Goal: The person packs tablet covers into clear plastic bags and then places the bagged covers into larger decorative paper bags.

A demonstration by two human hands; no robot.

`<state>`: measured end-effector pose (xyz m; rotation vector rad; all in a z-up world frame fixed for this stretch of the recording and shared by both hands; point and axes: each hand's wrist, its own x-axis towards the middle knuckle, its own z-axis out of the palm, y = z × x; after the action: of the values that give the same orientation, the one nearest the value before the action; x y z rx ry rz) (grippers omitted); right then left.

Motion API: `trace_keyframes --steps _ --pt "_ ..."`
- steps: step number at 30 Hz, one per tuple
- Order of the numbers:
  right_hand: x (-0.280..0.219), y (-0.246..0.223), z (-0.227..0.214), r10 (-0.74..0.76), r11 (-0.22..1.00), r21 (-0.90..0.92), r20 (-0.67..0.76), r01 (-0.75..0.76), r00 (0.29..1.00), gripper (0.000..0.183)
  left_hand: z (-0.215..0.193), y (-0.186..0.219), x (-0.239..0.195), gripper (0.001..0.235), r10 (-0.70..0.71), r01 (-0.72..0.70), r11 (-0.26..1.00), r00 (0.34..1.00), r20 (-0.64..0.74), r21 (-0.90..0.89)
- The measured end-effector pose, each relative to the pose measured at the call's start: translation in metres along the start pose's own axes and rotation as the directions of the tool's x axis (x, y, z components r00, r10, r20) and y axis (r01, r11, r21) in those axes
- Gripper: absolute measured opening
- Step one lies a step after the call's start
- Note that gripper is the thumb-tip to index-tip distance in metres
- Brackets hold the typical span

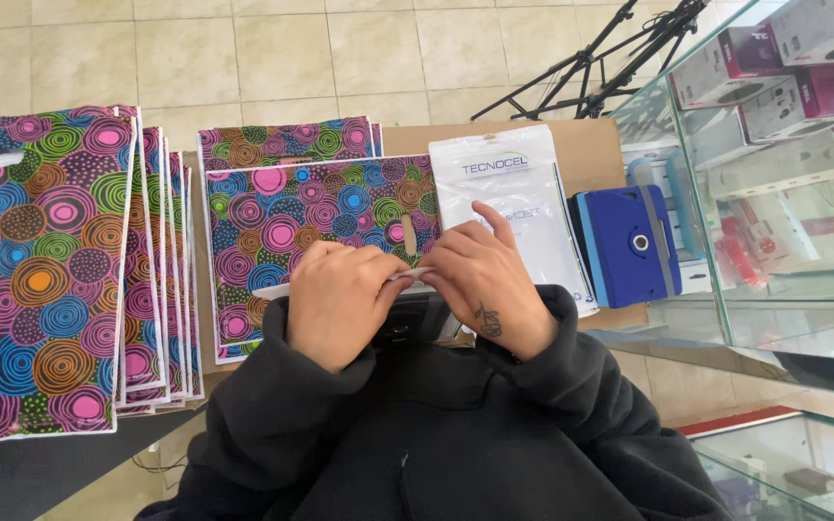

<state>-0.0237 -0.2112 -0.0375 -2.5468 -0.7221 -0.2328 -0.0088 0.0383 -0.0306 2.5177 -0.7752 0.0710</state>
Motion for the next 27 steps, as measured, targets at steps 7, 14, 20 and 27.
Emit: trace_keyframes --steps 7,14,20,27 --pt "0.000 0.003 0.009 0.004 1.000 -0.031 -0.031 -0.005 1.000 0.013 -0.021 -0.011 -0.005 0.012 -0.048 0.049 0.999 0.996 0.071 -0.014" --pt "0.007 -0.012 -0.005 -0.005 1.000 0.008 0.035 0.005 0.999 0.011 -0.012 -0.012 -0.003 0.010 -0.089 0.088 0.996 0.993 0.073 0.011" --pt "0.009 -0.010 0.013 0.005 0.999 0.053 0.028 -0.006 1.000 0.011 -0.023 -0.004 -0.003 0.007 -0.107 0.110 0.994 0.989 0.101 -0.015" --pt "0.009 -0.004 0.014 0.012 0.993 0.115 -0.033 -0.008 0.999 0.012 -0.051 -0.014 -0.017 0.009 -0.150 0.152 0.988 0.981 0.126 -0.010"
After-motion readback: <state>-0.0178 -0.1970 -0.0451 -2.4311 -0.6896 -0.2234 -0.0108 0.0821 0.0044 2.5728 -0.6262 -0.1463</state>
